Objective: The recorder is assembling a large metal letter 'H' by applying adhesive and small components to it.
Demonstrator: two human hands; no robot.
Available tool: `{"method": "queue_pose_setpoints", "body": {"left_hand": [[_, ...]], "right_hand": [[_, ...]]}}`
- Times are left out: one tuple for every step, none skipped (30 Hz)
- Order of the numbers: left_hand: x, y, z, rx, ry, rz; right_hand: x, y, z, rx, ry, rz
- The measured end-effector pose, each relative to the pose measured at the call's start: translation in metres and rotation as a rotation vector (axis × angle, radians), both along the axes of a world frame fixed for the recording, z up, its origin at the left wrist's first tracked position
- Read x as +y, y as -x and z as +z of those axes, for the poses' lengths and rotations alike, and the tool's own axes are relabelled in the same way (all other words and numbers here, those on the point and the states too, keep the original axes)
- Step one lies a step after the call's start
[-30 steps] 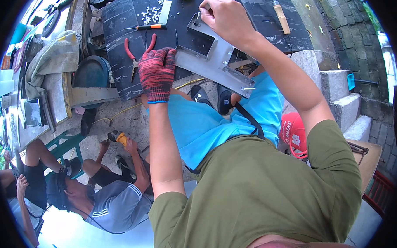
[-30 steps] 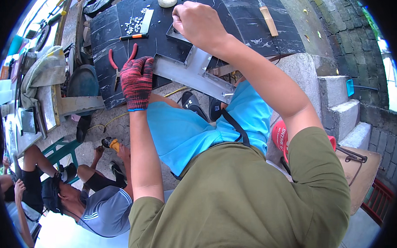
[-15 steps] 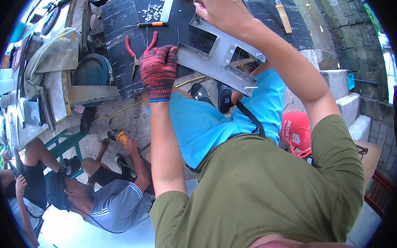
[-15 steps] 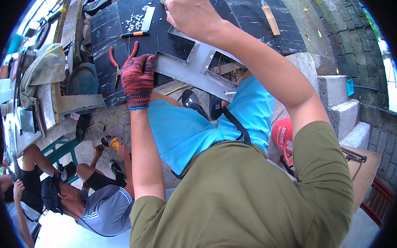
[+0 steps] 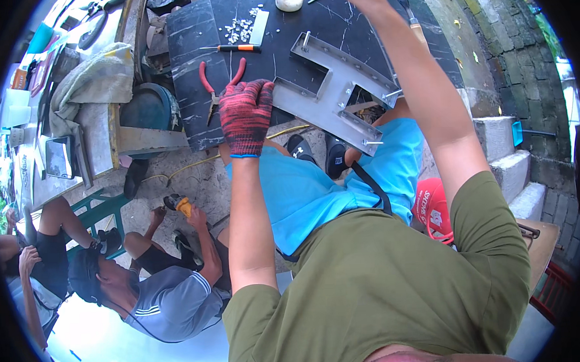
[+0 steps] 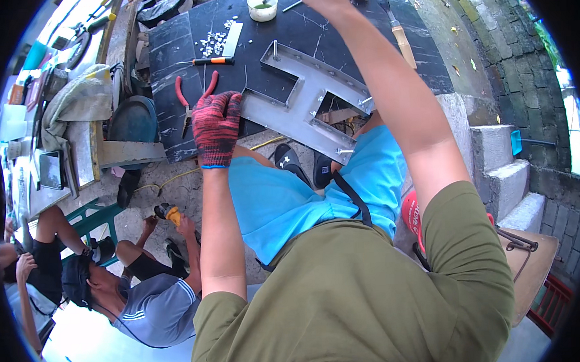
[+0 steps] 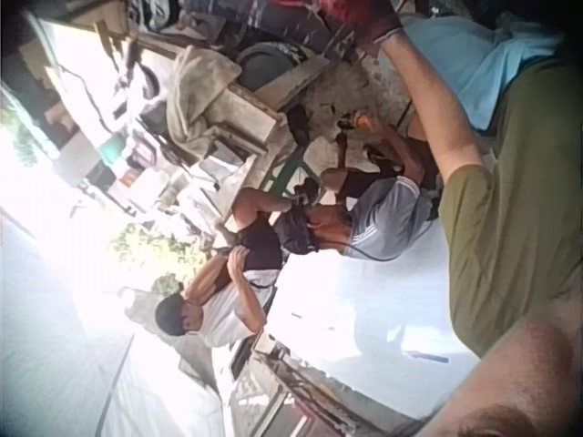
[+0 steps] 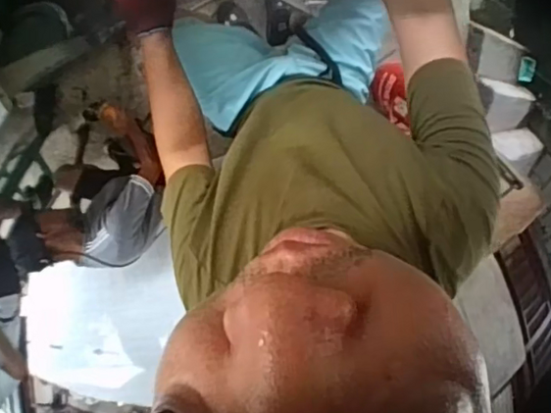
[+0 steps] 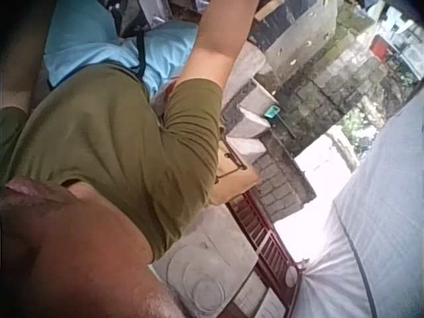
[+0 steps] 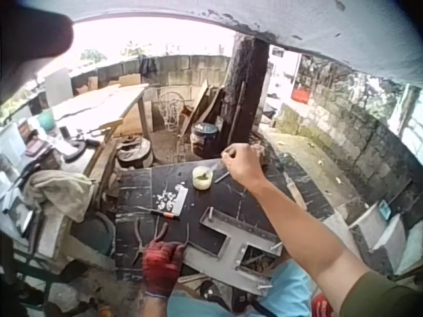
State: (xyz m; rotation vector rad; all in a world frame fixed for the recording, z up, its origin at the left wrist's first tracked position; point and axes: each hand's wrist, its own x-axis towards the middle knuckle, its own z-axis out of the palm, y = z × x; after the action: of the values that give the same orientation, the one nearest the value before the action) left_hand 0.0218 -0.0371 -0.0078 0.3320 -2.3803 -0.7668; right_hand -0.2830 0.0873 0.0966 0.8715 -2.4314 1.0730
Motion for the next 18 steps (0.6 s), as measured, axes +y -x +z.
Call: {"method": "queue_pose_setpoints", "body": {"left_hand": [[0.001, -0.001, 0.001, -0.022, -0.009, 0.003], [0.002, -0.001, 0.002, -0.042, -0.017, 0.006], [0.004, 0.000, 0.004, -0.058, -0.042, 0.014], [0.004, 0.000, 0.004, -0.054, -0.035, 0.018], [0.005, 0.000, 0.004, -0.079, -0.050, 0.026], [0.005, -0.001, 0.003, -0.103, -0.066, 0.033], [0.003, -0.001, 0.003, -0.054, -0.030, 0.017], [0.002, -0.002, 0.002, -0.052, -0.027, 0.021], [0.001, -0.003, 0.001, -0.040, -0.040, 0.010], [0.000, -0.004, 0.000, -0.027, -0.055, -0.001], [0.001, 0.000, 0.001, -0.018, -0.055, -0.005], [0.003, 0.004, 0.001, -0.028, -0.051, 0.002], [0.000, -0.002, -0.003, -0.059, -0.045, 0.035], [0.001, -0.001, -0.003, -0.057, -0.048, 0.037], [0.002, 0.000, -0.002, -0.048, -0.034, 0.035], [0.002, 0.002, 0.000, -0.039, -0.018, 0.033], [0.002, 0.001, 0.000, -0.041, -0.018, 0.042], [0.003, -0.001, 0.000, -0.063, -0.039, 0.049]], "right_hand": [[-0.004, 0.006, -0.016, -0.034, 0.003, -0.039], [-0.008, 0.011, -0.029, -0.068, 0.006, -0.078], [-0.012, 0.018, -0.042, -0.041, 0.029, -0.144], [-0.013, 0.018, -0.047, -0.038, 0.036, -0.140], [-0.013, 0.020, -0.050, -0.114, 0.033, -0.133], [-0.014, 0.022, -0.055, -0.190, 0.030, -0.127], [-0.018, 0.020, -0.058, -0.269, 0.027, -0.175], [-0.018, 0.018, -0.060, -0.267, 0.030, -0.172], [-0.017, 0.016, -0.061, -0.394, 0.037, -0.120], [-0.014, 0.016, -0.065, -0.520, 0.042, -0.066], [-0.007, 0.030, -0.071, -0.517, 0.138, 0.068], [0.004, 0.044, -0.077, -0.508, 0.137, 0.064], [0.001, 0.028, -0.071, -0.584, 0.095, 0.066], [0.007, 0.024, -0.064, -0.643, 0.054, 0.047], [0.012, 0.026, -0.067, -0.573, 0.132, 0.042], [0.013, 0.023, -0.062, -0.571, 0.131, 0.042], [0.012, 0.014, -0.053, -0.379, 0.199, -0.091], [0.013, 0.004, -0.042, -0.185, 0.267, -0.222]]}}
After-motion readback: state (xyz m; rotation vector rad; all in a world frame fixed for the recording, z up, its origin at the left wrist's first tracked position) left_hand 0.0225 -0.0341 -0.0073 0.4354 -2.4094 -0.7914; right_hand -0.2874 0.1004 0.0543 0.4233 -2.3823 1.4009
